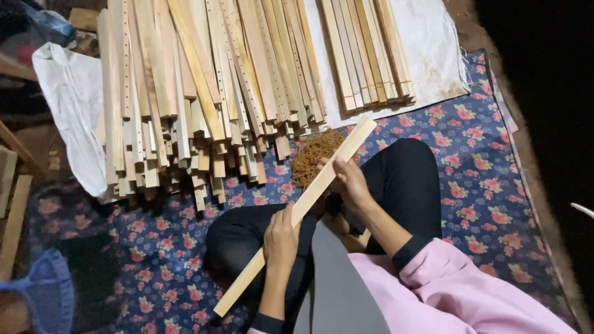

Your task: The person is wrapping multiple rubber bands around the ends of wooden slats to bundle or secure them.

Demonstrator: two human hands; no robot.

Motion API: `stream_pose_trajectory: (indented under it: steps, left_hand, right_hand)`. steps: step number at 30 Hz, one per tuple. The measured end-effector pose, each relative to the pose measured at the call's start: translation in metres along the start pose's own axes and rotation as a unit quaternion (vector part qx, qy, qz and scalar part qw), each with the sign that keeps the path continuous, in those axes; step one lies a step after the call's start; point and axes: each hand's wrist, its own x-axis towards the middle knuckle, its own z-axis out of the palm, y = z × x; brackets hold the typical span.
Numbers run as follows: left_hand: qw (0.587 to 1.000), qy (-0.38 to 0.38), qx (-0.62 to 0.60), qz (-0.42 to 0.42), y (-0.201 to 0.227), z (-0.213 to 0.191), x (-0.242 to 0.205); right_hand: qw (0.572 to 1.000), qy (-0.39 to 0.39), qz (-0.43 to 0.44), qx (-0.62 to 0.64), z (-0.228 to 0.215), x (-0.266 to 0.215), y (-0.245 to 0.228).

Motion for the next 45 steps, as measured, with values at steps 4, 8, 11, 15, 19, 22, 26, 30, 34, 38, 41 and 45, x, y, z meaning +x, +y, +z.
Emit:
stream_pose_trajectory:
  steps: [4, 8, 11, 15, 19, 22, 26, 30, 34, 38, 41, 45]
  left_hand:
    - [0.999, 0.004, -0.034, 0.012, 0.004, -0.012, 0.001]
    - [0.998, 0.003, -0.063, 0.015, 0.006, -0.018, 0.003]
    - [0.997, 0.001, -0.075, 0.002, 0.014, -0.026, 0.003]
    - [0.997, 0.012, -0.079, -0.002, 0.017, -0.029, 0.004]
    - [0.996, 0.006, -0.085, -0.001, 0.017, -0.031, 0.005]
    - [0.994, 0.004, -0.104, -0.015, 0.02, -0.034, 0.007]
    - [0.995, 0.013, -0.101, 0.002, 0.021, -0.032, 0.006]
    - [0.995, 0.03, -0.1, 0.007, 0.025, -0.035, 0.006]
    - [0.995, 0.028, -0.092, 0.015, 0.018, -0.027, 0.004]
    - [0.994, 0.021, -0.102, 0.027, 0.006, -0.017, 0.002]
    - [0.995, 0.017, -0.091, 0.036, 0.006, -0.017, 0.002]
    - [0.997, 0.02, -0.057, 0.053, 0.006, -0.011, 0.0]
  right_hand:
    - [0.998, 0.025, -0.041, 0.038, -0.028, 0.039, -0.035]
    - [0.993, -0.017, -0.114, 0.033, -0.031, 0.038, -0.061]
    - [0.992, -0.063, -0.108, 0.023, -0.029, 0.025, -0.072]
    - [0.99, -0.103, -0.091, 0.004, -0.024, 0.018, -0.084]
    - [0.99, -0.1, -0.102, -0.005, -0.029, 0.021, -0.084]
    - [0.99, -0.092, -0.104, -0.016, -0.033, 0.025, -0.084]
    - [0.991, -0.036, -0.118, -0.06, -0.034, 0.027, -0.086]
    - [0.988, 0.008, -0.123, -0.095, -0.028, 0.023, -0.091]
    - [0.985, 0.018, -0.127, -0.112, -0.032, 0.029, -0.088]
    - [0.985, 0.042, -0.118, -0.12, -0.031, 0.034, -0.088]
    - [0.985, 0.048, -0.122, -0.113, -0.028, 0.031, -0.088]
    - [0.985, 0.048, -0.124, -0.108, -0.038, 0.036, -0.084]
